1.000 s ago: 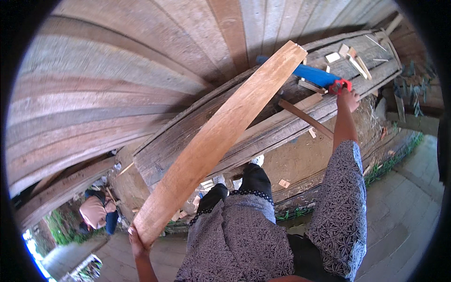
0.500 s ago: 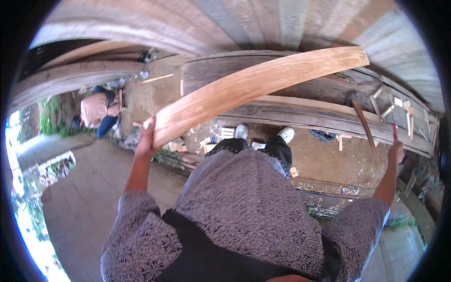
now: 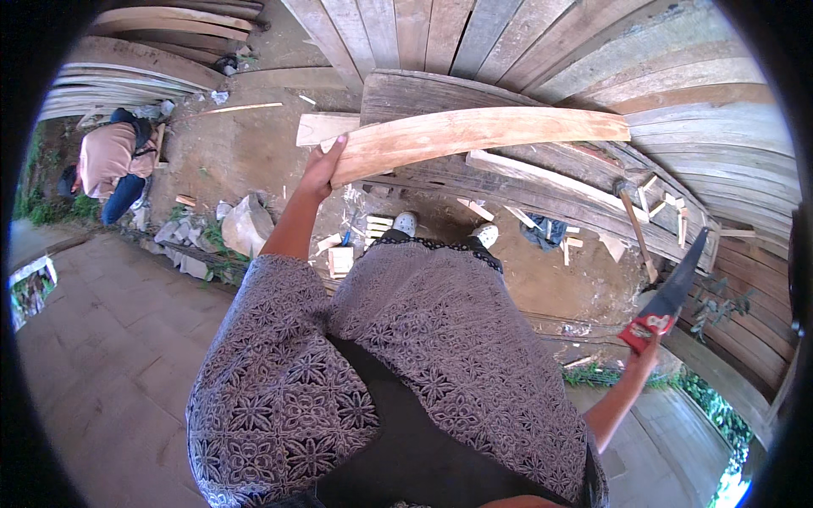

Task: The person assembles a small square wooden frame by fitting four pieces together, then uses a hand saw to cut a longer plank into smaller pieces. They use a hammer to tap the frame pieces into alignment and continue cutting and assembling additional frames.

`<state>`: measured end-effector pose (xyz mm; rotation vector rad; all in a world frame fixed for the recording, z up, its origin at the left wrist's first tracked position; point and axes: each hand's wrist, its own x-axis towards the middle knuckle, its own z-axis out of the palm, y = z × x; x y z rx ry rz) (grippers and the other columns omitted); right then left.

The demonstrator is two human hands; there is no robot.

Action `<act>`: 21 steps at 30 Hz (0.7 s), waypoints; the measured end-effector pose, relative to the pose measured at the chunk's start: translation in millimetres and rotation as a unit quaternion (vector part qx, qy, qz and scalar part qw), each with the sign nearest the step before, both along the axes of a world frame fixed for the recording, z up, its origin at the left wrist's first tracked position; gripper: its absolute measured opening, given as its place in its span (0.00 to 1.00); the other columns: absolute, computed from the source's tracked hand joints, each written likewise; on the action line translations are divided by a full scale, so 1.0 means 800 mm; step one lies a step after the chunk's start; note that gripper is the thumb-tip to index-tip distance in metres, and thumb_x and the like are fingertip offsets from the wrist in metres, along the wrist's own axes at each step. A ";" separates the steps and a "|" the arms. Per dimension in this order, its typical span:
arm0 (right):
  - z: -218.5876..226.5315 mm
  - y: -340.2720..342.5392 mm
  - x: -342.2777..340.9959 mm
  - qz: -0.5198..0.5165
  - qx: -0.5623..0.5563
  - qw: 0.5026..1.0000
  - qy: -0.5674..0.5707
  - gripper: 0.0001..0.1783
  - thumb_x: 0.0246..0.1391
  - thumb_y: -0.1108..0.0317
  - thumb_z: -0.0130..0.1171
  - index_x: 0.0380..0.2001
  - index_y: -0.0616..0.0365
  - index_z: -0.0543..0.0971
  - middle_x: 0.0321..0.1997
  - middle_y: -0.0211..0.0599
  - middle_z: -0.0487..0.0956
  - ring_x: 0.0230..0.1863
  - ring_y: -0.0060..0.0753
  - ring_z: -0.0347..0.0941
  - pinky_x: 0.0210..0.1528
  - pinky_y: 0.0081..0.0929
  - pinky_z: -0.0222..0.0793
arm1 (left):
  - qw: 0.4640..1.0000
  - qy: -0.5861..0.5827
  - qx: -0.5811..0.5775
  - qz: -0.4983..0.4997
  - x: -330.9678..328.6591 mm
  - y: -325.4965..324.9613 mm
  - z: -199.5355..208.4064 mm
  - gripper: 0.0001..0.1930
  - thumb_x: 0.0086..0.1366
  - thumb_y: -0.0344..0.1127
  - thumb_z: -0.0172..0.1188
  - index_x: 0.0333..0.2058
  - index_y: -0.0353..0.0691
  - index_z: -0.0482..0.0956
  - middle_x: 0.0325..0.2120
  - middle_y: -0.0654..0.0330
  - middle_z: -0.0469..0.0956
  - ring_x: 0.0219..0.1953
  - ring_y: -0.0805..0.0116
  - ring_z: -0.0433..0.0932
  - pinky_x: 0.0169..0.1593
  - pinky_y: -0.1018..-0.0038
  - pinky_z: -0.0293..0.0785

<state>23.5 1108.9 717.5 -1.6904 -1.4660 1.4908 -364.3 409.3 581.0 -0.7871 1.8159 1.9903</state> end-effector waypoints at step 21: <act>-0.127 -0.254 0.115 -0.072 -0.056 0.994 -0.066 0.13 0.60 0.61 0.61 0.33 0.62 0.77 0.30 0.33 0.77 0.27 0.31 0.75 0.28 0.34 0.75 | 0.835 0.326 -0.178 -0.406 -0.123 0.019 -0.026 0.20 0.61 0.40 0.67 0.44 0.38 0.68 0.32 0.57 0.78 0.35 0.68 0.77 0.40 0.70 0.74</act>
